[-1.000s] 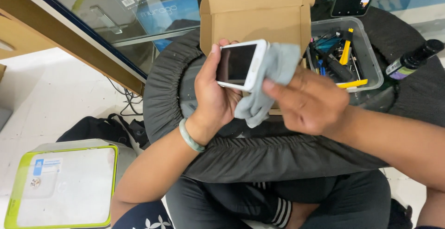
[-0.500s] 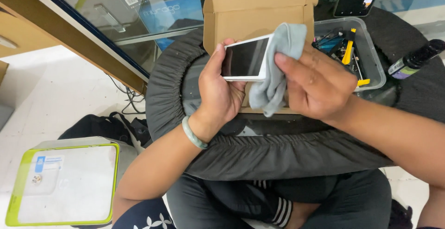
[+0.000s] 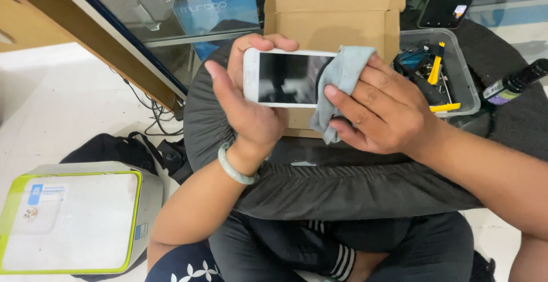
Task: Testing the functionality and cleaning the exterior of a repaired smartphone at a repair bench.
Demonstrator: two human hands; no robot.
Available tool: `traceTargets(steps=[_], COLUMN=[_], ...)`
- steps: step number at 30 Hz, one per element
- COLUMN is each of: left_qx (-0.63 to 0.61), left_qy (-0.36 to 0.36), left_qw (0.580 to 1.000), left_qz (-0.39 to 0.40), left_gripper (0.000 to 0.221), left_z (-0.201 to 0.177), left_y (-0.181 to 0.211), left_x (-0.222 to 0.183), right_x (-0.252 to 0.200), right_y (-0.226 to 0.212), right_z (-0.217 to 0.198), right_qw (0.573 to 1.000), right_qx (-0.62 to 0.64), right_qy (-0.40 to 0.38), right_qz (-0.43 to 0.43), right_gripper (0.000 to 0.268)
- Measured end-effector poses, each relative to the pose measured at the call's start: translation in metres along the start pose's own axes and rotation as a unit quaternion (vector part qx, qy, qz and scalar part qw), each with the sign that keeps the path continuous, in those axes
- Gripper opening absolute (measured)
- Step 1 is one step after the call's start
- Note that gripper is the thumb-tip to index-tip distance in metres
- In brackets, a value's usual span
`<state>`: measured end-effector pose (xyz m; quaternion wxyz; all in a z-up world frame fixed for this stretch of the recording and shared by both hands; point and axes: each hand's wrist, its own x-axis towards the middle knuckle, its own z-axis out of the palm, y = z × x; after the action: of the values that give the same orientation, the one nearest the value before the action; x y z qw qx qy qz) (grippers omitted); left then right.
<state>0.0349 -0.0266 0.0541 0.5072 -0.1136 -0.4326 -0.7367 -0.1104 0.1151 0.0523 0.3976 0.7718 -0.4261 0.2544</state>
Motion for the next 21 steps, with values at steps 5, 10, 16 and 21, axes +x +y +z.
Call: traceTargets(steps=[5,10,16,21], left_qx=[0.021,0.110,0.116,0.312], left_qy=[-0.007,-0.037,-0.007,-0.016], left_qw=[1.000,0.993,0.993,0.949], left_qz=[-0.006,-0.015,-0.034,0.029], left_gripper=[0.058,0.064,0.069,0.079], left_z=[0.003,0.005,0.003,0.012], left_y=[-0.017,-0.016,-0.014,-0.010], left_x=[-0.015,-0.018,-0.012,-0.015], right_x=[0.025,0.024,0.013,0.017], right_y=[-0.019,-0.012,-0.001,-0.023], right_z=[0.000,-0.006,-0.011,0.003], right_qw=[0.998,0.994,0.997,0.996], right_qx=[0.012,0.074,0.016,0.034], right_qy=[-0.043,-0.078,-0.065,-0.078], right_qz=[0.033,0.014,0.031,0.030], right_gripper=[0.049,0.044,0.052,0.070])
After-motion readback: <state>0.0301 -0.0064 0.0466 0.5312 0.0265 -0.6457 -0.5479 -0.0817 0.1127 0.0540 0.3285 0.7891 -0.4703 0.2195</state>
